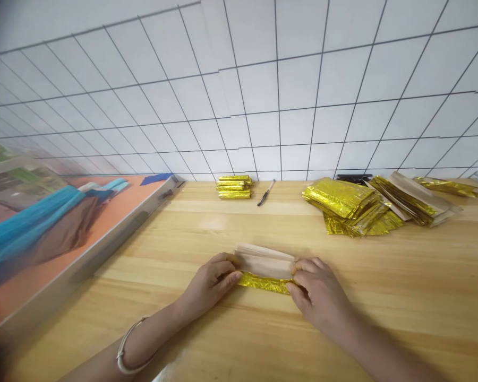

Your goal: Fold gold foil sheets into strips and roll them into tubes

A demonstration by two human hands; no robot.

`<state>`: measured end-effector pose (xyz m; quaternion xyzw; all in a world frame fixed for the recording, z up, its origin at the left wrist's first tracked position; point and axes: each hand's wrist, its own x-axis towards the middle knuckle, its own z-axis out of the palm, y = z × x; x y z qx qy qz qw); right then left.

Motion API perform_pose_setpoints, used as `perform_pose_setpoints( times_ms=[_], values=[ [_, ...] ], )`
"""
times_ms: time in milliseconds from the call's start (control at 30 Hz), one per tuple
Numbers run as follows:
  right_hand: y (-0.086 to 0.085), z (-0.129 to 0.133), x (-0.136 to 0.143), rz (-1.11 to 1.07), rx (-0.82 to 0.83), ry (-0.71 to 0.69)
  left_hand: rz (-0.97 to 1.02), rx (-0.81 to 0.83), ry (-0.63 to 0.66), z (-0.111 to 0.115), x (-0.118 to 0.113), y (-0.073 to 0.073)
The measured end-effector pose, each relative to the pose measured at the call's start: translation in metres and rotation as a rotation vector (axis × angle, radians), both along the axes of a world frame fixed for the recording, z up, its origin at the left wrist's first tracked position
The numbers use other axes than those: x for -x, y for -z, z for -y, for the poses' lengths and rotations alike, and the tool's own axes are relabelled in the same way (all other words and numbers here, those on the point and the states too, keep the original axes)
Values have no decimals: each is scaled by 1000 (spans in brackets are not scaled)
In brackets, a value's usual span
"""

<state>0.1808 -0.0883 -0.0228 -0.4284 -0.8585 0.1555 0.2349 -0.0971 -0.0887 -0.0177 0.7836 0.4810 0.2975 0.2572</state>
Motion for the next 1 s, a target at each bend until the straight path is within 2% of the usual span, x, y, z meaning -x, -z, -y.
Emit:
perform_pose_setpoints(
  times_ms=[133, 600, 667, 733, 833, 900, 1000],
  values=[
    [3, -3, 5, 43, -30, 44, -109, -54, -69, -3, -3, 5],
    [6, -6, 5, 123, -36, 72, -488, -293, -47, -1, -11, 7],
    [5, -6, 5, 125, -39, 69, -562, -409, 27, 0, -10, 5],
    [4, -6, 5, 128, -43, 65, -614, -527, 184, 1, -9, 3],
    [5, -6, 5, 129, -52, 63, -636, -547, 418, 3, -9, -5],
    [6, -6, 5, 126, -62, 74, -643, -454, 441, 8, -12, -11],
    [7, -6, 5, 118, -71, 83, -644, -315, 351, 18, -19, -17]
  ],
)
